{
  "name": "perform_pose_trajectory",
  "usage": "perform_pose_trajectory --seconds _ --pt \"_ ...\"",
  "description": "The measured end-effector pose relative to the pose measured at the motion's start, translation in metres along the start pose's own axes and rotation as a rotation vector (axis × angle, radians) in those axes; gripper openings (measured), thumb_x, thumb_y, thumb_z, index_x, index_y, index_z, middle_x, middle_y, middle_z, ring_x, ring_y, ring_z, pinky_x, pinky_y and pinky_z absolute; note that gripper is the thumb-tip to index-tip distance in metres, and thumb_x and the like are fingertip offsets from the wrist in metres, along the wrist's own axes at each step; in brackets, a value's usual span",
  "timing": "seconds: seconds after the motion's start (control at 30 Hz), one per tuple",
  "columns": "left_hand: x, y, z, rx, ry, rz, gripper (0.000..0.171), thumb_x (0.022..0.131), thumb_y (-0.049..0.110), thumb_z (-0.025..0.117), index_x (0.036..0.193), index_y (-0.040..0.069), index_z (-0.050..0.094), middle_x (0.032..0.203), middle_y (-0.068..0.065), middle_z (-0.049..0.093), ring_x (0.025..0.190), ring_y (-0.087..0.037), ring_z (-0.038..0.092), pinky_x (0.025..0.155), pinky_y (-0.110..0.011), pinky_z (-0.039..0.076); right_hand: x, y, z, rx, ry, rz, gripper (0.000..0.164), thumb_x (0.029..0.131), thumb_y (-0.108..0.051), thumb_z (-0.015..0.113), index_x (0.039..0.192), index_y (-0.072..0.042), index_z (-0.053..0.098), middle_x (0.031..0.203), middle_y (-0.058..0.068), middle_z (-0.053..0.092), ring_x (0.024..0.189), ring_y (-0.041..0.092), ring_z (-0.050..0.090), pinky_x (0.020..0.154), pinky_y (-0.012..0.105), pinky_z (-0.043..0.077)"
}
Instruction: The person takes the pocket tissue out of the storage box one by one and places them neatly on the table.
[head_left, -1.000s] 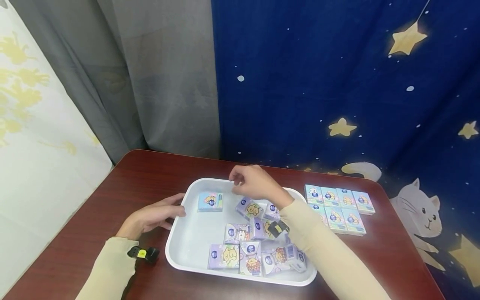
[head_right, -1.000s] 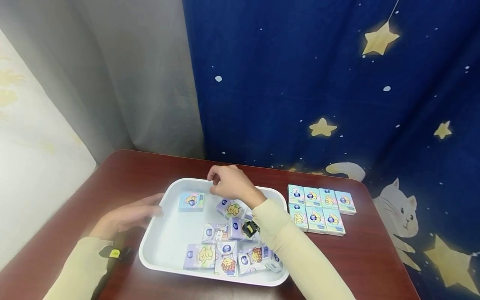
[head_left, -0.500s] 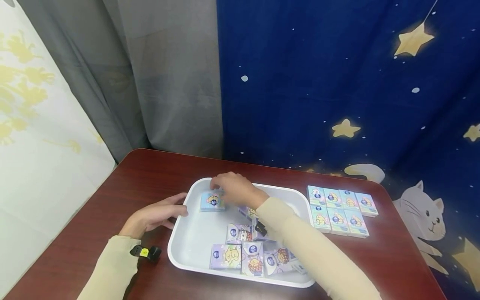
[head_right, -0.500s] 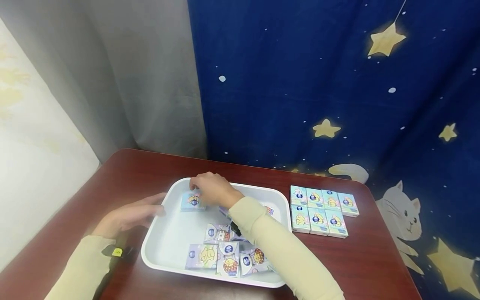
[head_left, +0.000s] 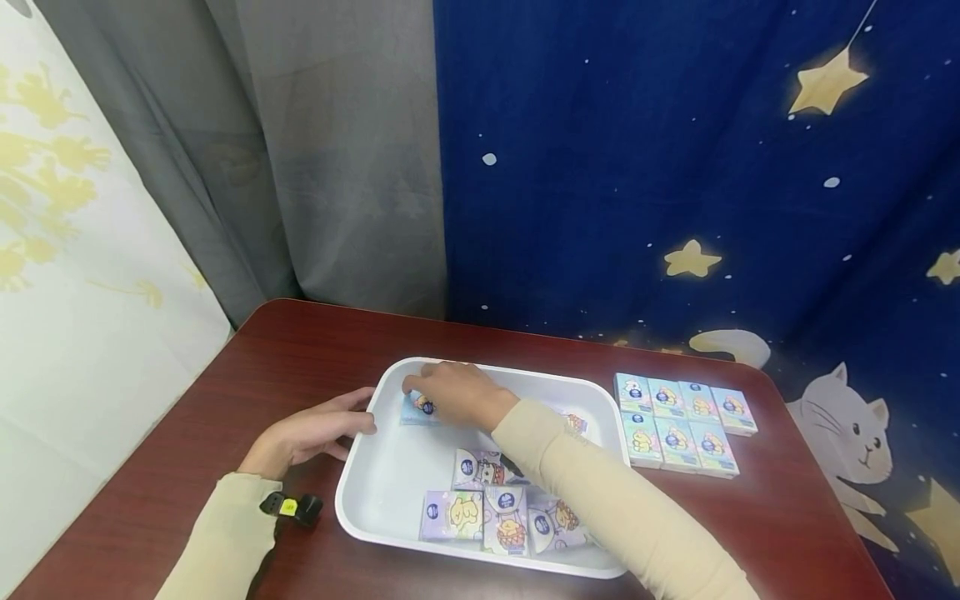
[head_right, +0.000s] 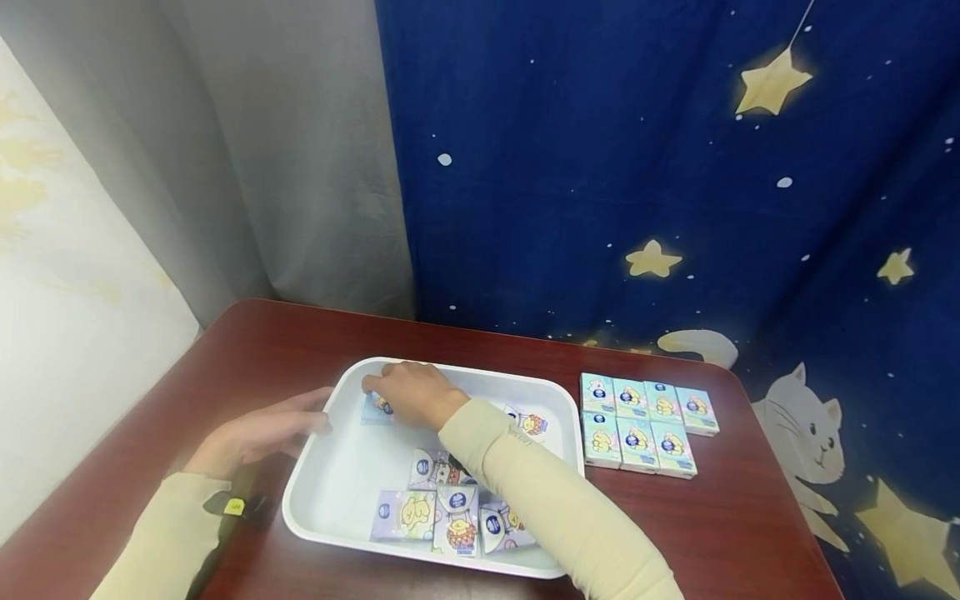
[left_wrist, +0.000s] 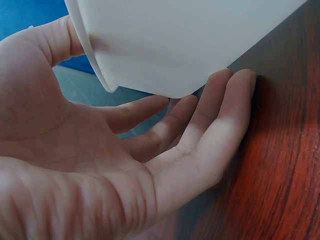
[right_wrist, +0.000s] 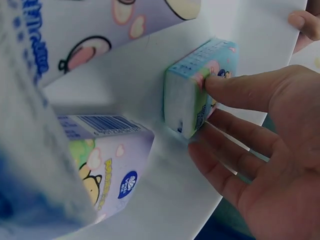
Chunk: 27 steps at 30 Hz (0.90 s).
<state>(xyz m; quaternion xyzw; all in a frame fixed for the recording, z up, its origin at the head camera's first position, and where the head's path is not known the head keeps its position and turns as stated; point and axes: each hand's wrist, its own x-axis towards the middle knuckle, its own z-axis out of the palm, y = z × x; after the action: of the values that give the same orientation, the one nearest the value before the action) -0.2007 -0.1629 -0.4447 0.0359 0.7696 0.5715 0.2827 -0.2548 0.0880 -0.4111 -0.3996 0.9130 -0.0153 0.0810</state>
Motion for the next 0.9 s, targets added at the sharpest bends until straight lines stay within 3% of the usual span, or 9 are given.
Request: perform_pose_trajectory --seconds 0.13,0.47,0.6,0.9 --pt "0.001 -0.001 0.000 -0.009 -0.007 0.006 0.085 0.095 0.016 0.064 0.170 0.002 0.026 0.136 -0.021 0.066 0.109 -0.035 0.072 0.091 -0.059 0.063 -0.001 -0.002 0.000 -0.012 -0.019 0.010 0.058 0.105 -0.018 0.076 0.157 -0.036 0.058 0.144 0.001 0.068 0.125 0.019 0.063 0.111 0.043 0.053" --pt "0.002 -0.002 0.001 -0.004 0.004 0.000 0.085 0.095 0.016 0.064 0.170 0.003 0.026 0.136 -0.020 0.066 0.109 -0.035 0.072 0.090 -0.060 0.063 -0.007 -0.007 -0.001 -0.007 -0.039 0.020 0.056 0.104 -0.023 0.078 0.154 -0.041 0.061 0.139 0.004 0.066 0.112 0.019 0.061 0.104 0.039 0.054" --pt "0.001 -0.001 0.001 -0.005 0.001 0.003 0.084 0.096 0.016 0.063 0.170 0.002 0.027 0.136 -0.020 0.066 0.108 -0.035 0.072 0.090 -0.059 0.063 -0.010 -0.007 -0.003 0.006 -0.056 0.013 0.056 0.103 -0.019 0.079 0.152 -0.040 0.062 0.131 0.003 0.065 0.103 0.017 0.058 0.099 0.036 0.055" --pt "0.001 -0.002 0.000 -0.005 0.000 0.007 0.084 0.095 0.017 0.064 0.169 0.002 0.027 0.133 -0.020 0.067 0.107 -0.034 0.072 0.089 -0.058 0.063 -0.019 -0.001 -0.010 0.087 -0.074 -0.012 0.055 0.099 -0.008 0.080 0.145 -0.038 0.067 0.120 -0.003 0.066 0.100 0.013 0.057 0.100 0.029 0.053"
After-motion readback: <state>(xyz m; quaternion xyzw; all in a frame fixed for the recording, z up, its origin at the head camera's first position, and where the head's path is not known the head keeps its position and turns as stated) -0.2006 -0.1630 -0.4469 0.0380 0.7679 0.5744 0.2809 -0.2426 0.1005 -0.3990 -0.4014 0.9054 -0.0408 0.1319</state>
